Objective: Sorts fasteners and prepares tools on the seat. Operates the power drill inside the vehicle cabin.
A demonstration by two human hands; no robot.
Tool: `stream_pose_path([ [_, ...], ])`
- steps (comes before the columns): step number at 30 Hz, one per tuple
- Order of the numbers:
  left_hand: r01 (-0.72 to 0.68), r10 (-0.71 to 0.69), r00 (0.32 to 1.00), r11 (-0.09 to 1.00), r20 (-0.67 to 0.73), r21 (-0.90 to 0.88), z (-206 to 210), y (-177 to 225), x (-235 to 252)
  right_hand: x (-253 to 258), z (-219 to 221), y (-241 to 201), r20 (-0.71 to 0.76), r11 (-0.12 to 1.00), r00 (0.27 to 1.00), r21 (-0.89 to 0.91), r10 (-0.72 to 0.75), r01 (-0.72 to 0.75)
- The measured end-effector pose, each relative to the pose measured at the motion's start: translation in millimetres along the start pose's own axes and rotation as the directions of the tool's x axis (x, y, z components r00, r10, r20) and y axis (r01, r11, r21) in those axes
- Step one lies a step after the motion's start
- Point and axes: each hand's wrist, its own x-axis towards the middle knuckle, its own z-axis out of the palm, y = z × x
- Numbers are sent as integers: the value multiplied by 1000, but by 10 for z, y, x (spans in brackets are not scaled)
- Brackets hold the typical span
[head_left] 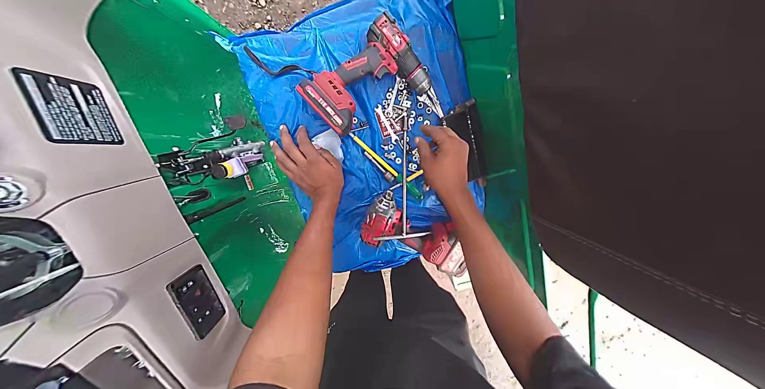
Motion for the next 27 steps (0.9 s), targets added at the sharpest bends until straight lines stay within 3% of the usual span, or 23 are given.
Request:
stream_pose_path([
  [6,-1,4,999,998,-42,66,283,-2,-22,760,402,-41,-93,977,995,-207,24,-43],
  [11,-27,33,998,995,-59,99,333,-22,-24,925,601,-26,-119,954,991,-300,-56,18],
  [21,-35,42,997,993,-64,117,341,-4,-24,1055,449,-162,44,875,998,-484,53,-25],
  [27,-41,50,996,993,-77,112,357,-17,-28,1043,511,-36,32,844,993,-525,-110,110],
])
